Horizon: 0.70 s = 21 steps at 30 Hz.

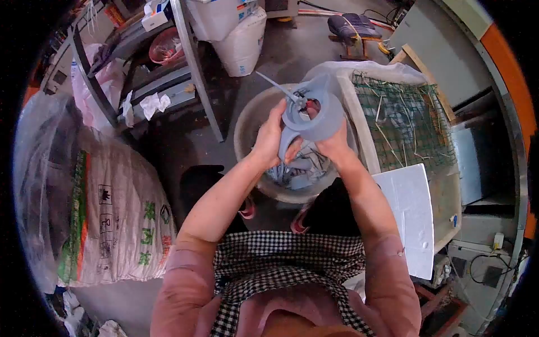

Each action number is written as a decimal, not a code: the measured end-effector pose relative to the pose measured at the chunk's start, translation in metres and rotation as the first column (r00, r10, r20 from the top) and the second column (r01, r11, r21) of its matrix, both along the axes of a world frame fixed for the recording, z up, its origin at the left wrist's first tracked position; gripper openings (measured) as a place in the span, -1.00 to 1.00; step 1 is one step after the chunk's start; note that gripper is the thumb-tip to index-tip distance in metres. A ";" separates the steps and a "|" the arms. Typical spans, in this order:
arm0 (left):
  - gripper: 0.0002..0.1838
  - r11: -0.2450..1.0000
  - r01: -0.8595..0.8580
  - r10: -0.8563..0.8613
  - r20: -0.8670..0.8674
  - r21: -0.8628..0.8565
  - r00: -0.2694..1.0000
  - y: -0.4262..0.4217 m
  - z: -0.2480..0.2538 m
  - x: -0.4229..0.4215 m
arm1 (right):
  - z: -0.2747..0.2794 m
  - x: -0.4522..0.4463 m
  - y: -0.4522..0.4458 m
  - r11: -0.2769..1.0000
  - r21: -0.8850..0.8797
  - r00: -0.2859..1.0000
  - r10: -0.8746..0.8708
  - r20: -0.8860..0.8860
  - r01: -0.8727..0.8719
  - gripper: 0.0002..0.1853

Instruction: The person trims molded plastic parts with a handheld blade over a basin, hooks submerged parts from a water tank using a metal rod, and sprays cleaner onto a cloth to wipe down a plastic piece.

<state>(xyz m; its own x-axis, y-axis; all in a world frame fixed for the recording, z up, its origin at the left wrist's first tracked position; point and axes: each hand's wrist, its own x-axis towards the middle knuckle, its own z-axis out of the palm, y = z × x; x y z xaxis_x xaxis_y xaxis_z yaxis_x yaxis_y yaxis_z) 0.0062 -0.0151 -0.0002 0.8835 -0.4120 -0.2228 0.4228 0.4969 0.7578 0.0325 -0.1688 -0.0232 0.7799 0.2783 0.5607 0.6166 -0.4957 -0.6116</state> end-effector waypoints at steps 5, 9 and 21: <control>-0.40 0.996 0.032 -0.032 0.003 -0.086 0.999 0.005 -0.002 0.007 | -0.014 0.013 -0.006 0.990 -0.126 0.998 0.064 0.012 -0.062 -0.78; -0.42 0.992 0.030 -0.036 -0.038 -0.124 0.999 0.006 -0.012 0.011 | -0.011 0.008 -0.005 0.996 0.053 0.997 0.072 0.025 -0.073 -0.82; -0.44 0.978 0.146 -0.153 -0.036 -0.148 0.988 -0.007 -0.019 0.020 | -0.029 0.012 -0.033 0.977 -0.190 0.991 0.080 -0.108 -0.099 -0.67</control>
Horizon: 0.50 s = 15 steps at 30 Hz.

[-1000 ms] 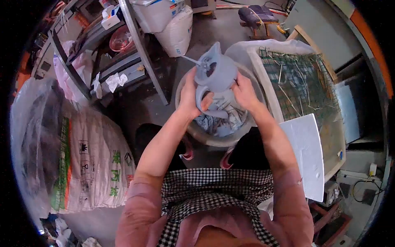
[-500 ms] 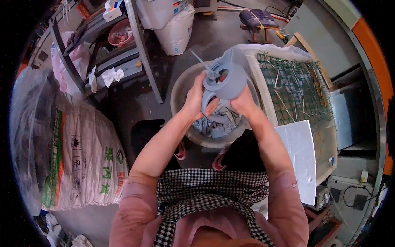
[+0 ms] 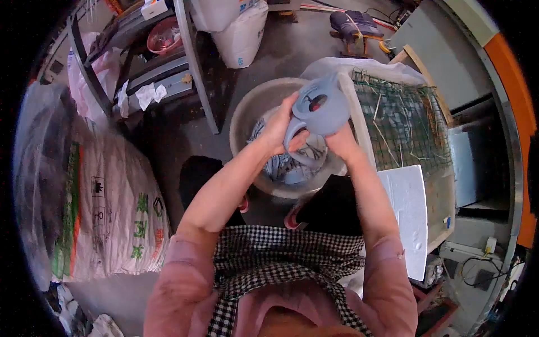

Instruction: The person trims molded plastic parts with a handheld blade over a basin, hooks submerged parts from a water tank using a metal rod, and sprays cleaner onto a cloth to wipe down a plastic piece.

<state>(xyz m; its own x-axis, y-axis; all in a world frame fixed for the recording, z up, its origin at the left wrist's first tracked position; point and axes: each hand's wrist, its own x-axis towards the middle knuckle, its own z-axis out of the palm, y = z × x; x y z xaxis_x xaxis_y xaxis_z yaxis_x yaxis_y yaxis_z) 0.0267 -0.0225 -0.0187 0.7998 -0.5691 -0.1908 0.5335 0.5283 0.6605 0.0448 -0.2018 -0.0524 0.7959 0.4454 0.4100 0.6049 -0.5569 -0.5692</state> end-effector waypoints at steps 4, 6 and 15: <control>-0.44 0.992 0.055 -0.055 -0.002 0.113 0.998 0.000 0.002 0.001 | 0.036 -0.016 -0.017 1.000 0.016 0.864 0.008 -0.504 0.000 -0.60; -0.46 0.988 0.147 -0.150 0.062 0.057 0.987 0.001 -0.010 0.001 | 0.014 -0.005 -0.041 0.993 0.121 0.655 0.086 -0.751 0.008 -0.69; -0.48 0.773 -0.449 0.408 0.190 0.448 0.893 0.040 0.027 -0.009 | -0.026 0.025 -0.031 0.871 -0.491 0.908 -0.218 -0.359 0.015 -0.62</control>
